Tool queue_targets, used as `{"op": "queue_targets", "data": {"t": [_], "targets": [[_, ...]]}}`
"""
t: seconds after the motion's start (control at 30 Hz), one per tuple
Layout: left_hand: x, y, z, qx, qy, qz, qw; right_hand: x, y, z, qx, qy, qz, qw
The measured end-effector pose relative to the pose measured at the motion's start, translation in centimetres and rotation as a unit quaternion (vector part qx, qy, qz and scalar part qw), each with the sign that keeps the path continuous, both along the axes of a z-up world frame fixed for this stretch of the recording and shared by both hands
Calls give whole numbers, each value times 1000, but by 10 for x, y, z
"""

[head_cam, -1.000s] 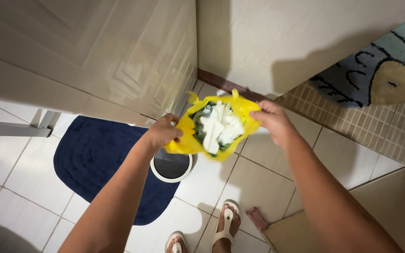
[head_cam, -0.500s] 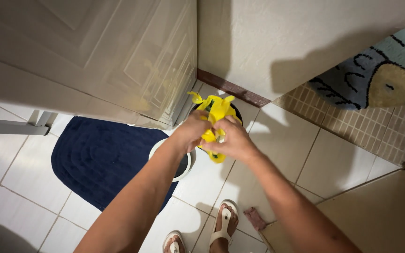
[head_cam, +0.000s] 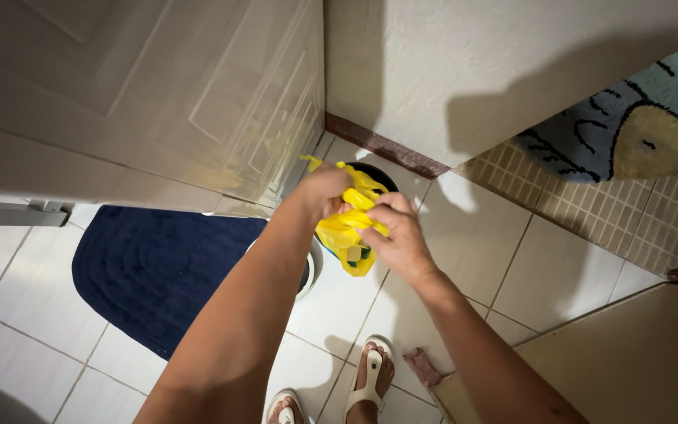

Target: Replacing trash bags in multiple small trash bins and cleaning one with spray.

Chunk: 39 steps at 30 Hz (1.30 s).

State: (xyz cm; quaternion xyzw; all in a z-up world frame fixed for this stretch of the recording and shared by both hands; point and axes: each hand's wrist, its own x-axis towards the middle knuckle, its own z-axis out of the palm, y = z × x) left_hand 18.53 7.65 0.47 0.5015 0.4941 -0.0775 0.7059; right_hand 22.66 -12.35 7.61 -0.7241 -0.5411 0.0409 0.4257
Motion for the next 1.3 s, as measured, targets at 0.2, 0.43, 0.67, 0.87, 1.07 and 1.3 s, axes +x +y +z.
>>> {"op": "queue_targets", "data": {"t": [0.2, 0.43, 0.67, 0.87, 1.07, 1.3], "targets": [[-40, -12, 18, -219, -87, 82, 968, 18, -6, -42, -156, 489, -36, 857], [-66, -17, 48, -245, -121, -76, 959, 43, 36, -44, -44, 275, 123, 953], [-58, -33, 31, 227, -24, -370, 901, 27, 76, -55, -261, 372, 36, 890], [-66, -50, 8, 475, 92, -266, 834, 24, 89, -57, -369, 172, -95, 908], [-78, -41, 7, 570, -10, -288, 769, 31, 65, -95, -207, 236, -118, 942], [-56, -28, -3, 129, -6, -16, 991, 28, 43, -57, -415, 437, 23, 798]]}}
